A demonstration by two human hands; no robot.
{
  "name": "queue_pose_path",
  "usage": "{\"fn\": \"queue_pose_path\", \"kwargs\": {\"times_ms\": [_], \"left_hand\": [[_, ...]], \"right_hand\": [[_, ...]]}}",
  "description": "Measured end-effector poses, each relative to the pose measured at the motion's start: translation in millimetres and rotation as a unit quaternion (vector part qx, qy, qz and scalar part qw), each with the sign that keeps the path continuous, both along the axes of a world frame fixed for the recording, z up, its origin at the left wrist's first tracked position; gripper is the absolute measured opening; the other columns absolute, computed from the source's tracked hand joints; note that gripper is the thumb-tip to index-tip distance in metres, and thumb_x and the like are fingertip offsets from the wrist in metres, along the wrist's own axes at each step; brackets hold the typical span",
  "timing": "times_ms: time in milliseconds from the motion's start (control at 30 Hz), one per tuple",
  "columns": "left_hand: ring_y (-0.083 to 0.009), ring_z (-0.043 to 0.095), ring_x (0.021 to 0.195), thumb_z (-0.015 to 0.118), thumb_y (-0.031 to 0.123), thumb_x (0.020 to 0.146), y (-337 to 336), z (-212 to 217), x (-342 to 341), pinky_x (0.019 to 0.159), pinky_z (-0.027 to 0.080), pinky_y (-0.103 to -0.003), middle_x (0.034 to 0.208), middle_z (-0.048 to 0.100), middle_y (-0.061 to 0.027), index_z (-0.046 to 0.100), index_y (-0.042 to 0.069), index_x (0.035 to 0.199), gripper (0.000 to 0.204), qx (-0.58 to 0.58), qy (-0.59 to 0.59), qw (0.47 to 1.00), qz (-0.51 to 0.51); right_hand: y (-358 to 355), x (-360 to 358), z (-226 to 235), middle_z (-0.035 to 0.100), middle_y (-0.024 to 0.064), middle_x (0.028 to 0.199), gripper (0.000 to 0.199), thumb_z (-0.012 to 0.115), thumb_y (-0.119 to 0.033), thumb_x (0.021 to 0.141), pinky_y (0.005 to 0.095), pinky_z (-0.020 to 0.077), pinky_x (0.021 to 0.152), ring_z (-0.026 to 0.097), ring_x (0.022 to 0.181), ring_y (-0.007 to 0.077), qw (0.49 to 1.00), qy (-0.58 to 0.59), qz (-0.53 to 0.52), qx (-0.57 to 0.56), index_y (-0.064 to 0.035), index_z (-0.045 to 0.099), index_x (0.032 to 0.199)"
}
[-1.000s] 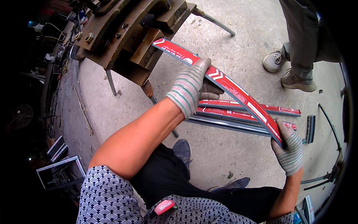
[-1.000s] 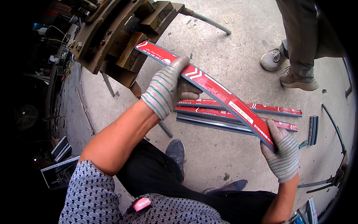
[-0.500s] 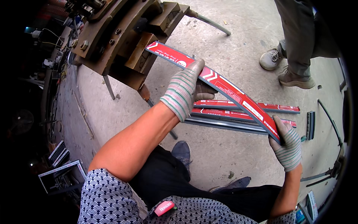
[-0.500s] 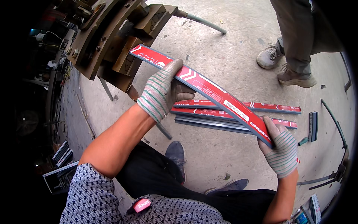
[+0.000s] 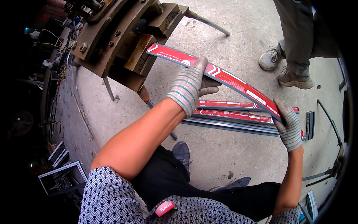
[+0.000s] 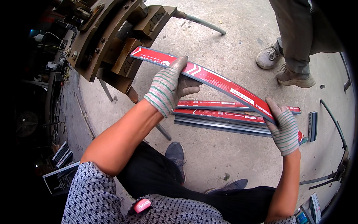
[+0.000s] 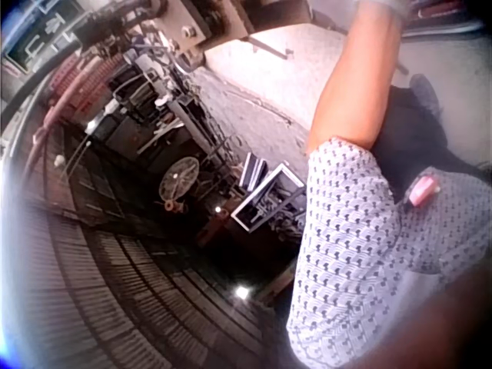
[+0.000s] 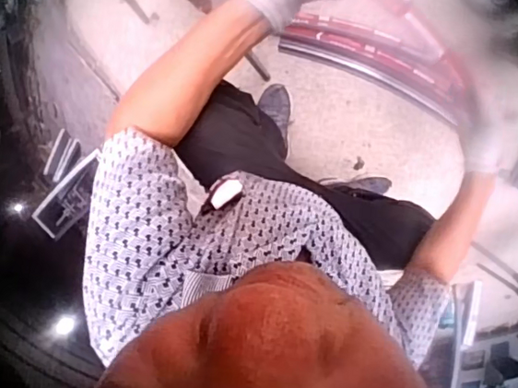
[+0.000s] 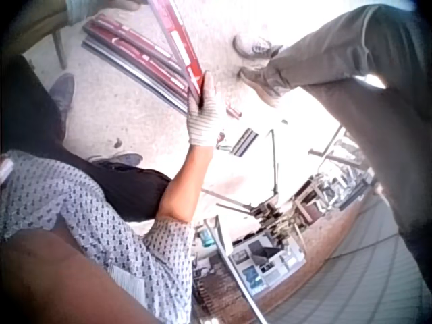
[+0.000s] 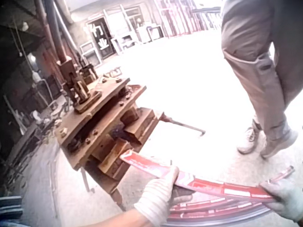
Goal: The person picks up several long, red-labeled metal profiles from the floor and repeatedly places them into a metal bending machine. The person handles the profiles one at a time, aligning them with the machine's jaws, then removes them and places them back on the floor. This process is repeated multiple times without a visible final assembly or state change.
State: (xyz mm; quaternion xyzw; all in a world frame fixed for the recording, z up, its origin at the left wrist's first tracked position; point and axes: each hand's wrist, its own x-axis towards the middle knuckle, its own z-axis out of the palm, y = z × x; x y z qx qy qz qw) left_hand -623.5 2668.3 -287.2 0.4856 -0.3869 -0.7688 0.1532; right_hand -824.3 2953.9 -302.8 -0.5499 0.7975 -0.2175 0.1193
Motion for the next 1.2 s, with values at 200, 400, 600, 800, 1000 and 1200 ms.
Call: {"fn": "queue_pose_path", "kwargs": {"times_ms": [200,400,600,800,1000,1200], "left_hand": [[-0.0272,0.073,0.086,0.056,0.033,0.102,0,-4,-4,0.068,0.067,-0.038,0.097,0.067,-0.0145,0.055,0.005,0.11,0.029,0.001,0.057,0.998,0.007],[-0.0293,0.072,0.088,0.056,0.033,0.102,-1,-6,-5,0.07,0.066,-0.041,0.098,0.065,-0.0145,0.055,0.006,0.111,0.029,0.009,0.071,0.997,0.009],[-0.0301,0.072,0.091,0.056,0.034,0.102,-1,-6,-11,0.071,0.066,-0.042,0.1,0.065,-0.0154,0.054,0.006,0.112,0.03,0.002,0.071,0.997,0.023],[-0.0297,0.072,0.092,0.052,0.037,0.103,-5,-10,-18,0.072,0.066,-0.042,0.102,0.065,-0.0163,0.053,0.006,0.113,0.032,0.008,0.06,0.998,0.004],[-0.03,0.073,0.09,0.05,0.038,0.104,-6,-11,-21,0.075,0.066,-0.041,0.102,0.065,-0.0175,0.052,0.005,0.114,0.035,0.007,0.072,0.997,-0.002],[-0.0301,0.073,0.087,0.05,0.039,0.104,-7,-8,-24,0.074,0.065,-0.041,0.099,0.067,-0.0178,0.053,0.005,0.113,0.036,0.008,0.068,0.998,-0.003]], "right_hand": [[-7,-14,0,0.062,0.0168,0.102,0.063,0.071,-0.006,0.084,0.0404,0.048,0.087,0.059,0.092,0.0327,0.999,0.048,0.002,0.002,-0.0114,0.053,0.145],[-8,-18,-2,0.062,0.0164,0.103,0.063,0.07,-0.005,0.085,0.0403,0.048,0.087,0.06,0.093,0.0325,0.998,0.055,0.003,-0.003,-0.0124,0.053,0.145],[-18,-25,2,0.062,0.0166,0.11,0.064,0.067,0.001,0.085,0.0399,0.0472,0.091,0.059,0.099,0.0328,0.999,0.025,0.002,-0.022,-0.013,0.052,0.146],[-24,-39,-10,0.06,0.0174,0.115,0.063,0.064,0.005,0.085,0.0394,0.0463,0.097,0.058,0.105,0.0331,0.999,0.011,0.01,-0.043,-0.0113,0.052,0.145],[-29,-49,-11,0.061,0.0175,0.12,0.061,0.064,0.005,0.085,0.0395,0.0458,0.1,0.058,0.111,0.0332,0.999,-0.021,0.008,-0.025,-0.0099,0.053,0.143],[-34,-50,0,0.061,0.0179,0.122,0.06,0.064,0.005,0.085,0.0391,0.0456,0.1,0.058,0.112,0.0346,1.0,-0.006,0.006,-0.015,-0.0095,0.054,0.143]]}}
